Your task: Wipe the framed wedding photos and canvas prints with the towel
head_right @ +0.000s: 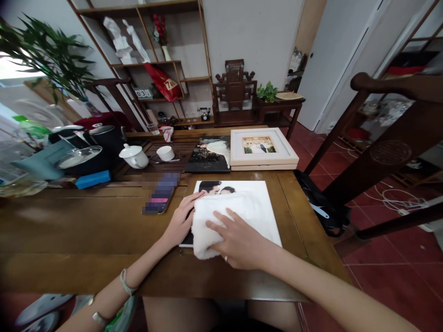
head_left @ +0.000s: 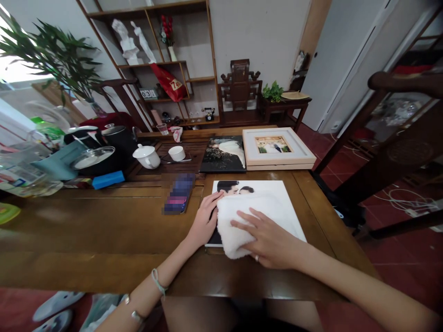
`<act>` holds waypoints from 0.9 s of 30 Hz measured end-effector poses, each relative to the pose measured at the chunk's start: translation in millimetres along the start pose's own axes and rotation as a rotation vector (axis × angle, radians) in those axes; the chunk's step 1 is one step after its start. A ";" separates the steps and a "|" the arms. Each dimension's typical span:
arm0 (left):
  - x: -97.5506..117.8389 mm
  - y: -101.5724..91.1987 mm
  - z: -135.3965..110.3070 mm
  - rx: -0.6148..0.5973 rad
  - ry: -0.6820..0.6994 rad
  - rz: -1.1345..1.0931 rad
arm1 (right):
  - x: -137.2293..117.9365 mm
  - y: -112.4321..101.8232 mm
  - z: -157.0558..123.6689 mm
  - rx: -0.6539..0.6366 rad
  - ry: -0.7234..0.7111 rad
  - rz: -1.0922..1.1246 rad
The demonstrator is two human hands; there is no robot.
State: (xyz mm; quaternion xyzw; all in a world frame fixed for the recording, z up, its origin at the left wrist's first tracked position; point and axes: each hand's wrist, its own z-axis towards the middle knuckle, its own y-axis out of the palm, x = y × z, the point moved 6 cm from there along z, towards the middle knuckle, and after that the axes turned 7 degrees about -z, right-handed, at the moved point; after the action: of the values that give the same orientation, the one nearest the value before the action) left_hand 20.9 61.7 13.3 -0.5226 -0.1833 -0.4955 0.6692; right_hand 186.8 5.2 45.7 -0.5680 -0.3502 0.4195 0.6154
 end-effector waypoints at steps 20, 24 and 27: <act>-0.4 -0.6 0.3 0.016 -0.004 -0.005 | 1.7 -0.6 -3.2 0.004 0.133 -0.227; -1.9 0.3 -0.3 -0.003 0.013 -0.010 | -3.2 1.3 -0.1 0.082 -0.069 -0.076; -2.8 0.0 -0.1 0.019 0.009 0.014 | 34.3 -2.0 -1.1 0.103 0.078 -0.055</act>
State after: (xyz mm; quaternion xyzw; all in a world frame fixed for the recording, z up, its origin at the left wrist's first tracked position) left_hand 19.6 62.9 11.1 -0.5154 -0.1811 -0.4913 0.6784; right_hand 201.9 36.2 45.9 -0.5417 -0.3197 0.3973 0.6682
